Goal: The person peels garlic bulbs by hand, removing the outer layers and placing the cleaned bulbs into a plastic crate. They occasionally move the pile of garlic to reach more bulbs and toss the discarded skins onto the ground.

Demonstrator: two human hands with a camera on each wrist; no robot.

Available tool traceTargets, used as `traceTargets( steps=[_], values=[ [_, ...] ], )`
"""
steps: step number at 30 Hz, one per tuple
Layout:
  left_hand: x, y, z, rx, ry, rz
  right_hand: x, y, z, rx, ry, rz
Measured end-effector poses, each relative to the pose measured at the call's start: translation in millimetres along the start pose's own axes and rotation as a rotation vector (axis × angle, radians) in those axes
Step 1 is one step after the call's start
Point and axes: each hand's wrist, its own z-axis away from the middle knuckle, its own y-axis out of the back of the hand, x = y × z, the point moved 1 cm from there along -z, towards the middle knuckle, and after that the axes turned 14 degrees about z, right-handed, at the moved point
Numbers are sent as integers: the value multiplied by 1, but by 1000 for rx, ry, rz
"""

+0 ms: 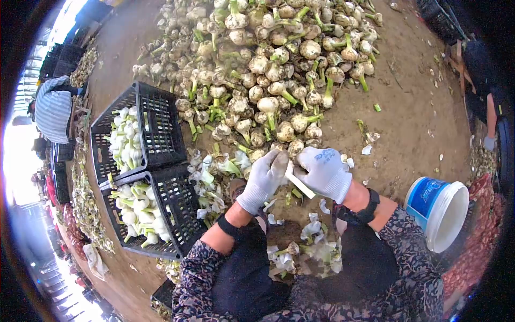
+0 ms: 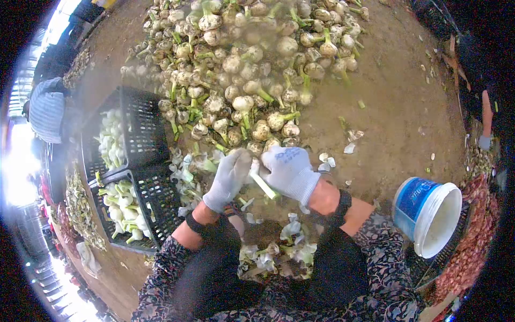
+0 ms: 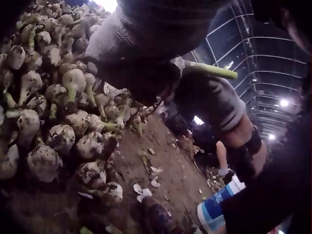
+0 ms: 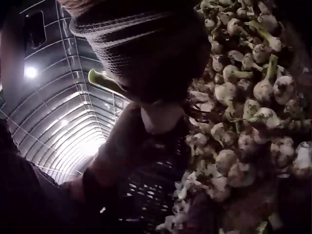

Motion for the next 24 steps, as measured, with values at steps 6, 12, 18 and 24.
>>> traceTargets(
  steps=[6, 12, 18, 24],
  values=[
    [10, 11, -5, -294, 95, 76, 18, -18, -3, 60, -62, -252],
    [-7, 9, -8, -89, 309, 1004, 26, -5, 2, 252, -185, -300],
    [-22, -15, -12, -161, 347, 1014, 5, -7, 14, 319, 129, -37],
    [-5, -12, -8, -131, -108, 77, 15, 13, 16, 292, 101, -102]
  ],
)
